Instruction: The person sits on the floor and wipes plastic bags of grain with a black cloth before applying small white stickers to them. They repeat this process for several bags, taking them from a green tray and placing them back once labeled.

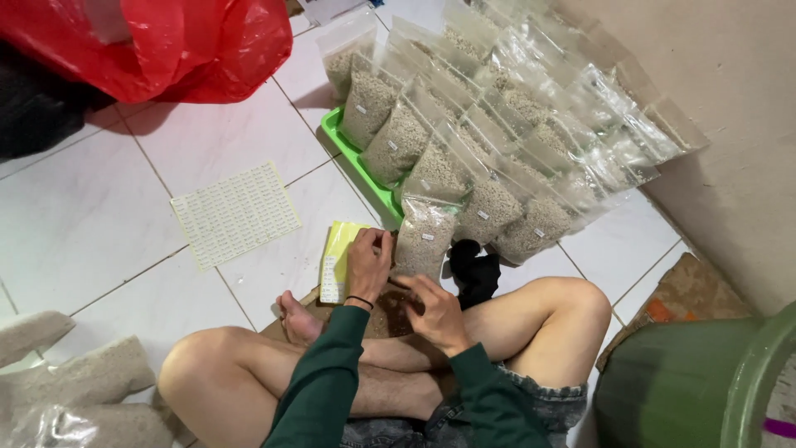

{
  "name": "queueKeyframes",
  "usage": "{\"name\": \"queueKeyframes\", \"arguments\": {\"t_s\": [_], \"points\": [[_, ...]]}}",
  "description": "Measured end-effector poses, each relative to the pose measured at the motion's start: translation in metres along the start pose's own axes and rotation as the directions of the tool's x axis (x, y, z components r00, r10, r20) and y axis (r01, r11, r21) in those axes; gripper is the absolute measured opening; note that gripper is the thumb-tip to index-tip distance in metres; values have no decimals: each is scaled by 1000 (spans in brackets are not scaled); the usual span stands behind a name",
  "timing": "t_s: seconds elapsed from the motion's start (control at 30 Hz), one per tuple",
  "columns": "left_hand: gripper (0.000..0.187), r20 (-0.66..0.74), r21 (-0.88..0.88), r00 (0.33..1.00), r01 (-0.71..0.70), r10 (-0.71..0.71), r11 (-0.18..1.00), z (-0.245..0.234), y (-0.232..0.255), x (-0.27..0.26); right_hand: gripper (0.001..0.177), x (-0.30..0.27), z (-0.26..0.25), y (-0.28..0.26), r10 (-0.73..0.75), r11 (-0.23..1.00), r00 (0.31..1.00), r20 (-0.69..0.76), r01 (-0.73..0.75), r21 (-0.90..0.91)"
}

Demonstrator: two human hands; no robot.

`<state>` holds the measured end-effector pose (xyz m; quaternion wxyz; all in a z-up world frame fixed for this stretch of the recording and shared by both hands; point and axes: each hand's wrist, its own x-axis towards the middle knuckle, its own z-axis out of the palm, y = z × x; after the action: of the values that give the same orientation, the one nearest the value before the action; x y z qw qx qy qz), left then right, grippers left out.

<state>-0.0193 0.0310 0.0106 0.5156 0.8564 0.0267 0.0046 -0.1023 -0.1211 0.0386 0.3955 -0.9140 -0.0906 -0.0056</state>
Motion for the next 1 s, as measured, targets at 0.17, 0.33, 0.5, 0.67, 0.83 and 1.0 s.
{"name": "queueKeyframes", "arguments": {"t_s": [0.17,0.33,0.5,0.67,0.83,1.0], "points": [[40,4,-113,999,39,-39,993,9,-27,-4,13,4,-5,-3,151,988,958,-242,-136,80],[39,122,-85,991,63,-52,994,5,-9,-9,50,32,-11,30,417,863,862,-288,-276,422],[62,160,-61,987,27,-16,998,12,-2,-8,78,61,-23,21,638,679,770,-18,-551,486],[95,263,97,964,-54,27,994,5,14,-13,81,59,-16,29,625,634,780,28,-529,563],[94,327,-90,944,76,-43,993,1,-3,-7,104,60,-33,0,588,607,789,178,-576,547],[100,335,-121,942,59,-15,991,-14,-6,-8,124,64,-41,-55,574,720,800,176,-595,358]]}}
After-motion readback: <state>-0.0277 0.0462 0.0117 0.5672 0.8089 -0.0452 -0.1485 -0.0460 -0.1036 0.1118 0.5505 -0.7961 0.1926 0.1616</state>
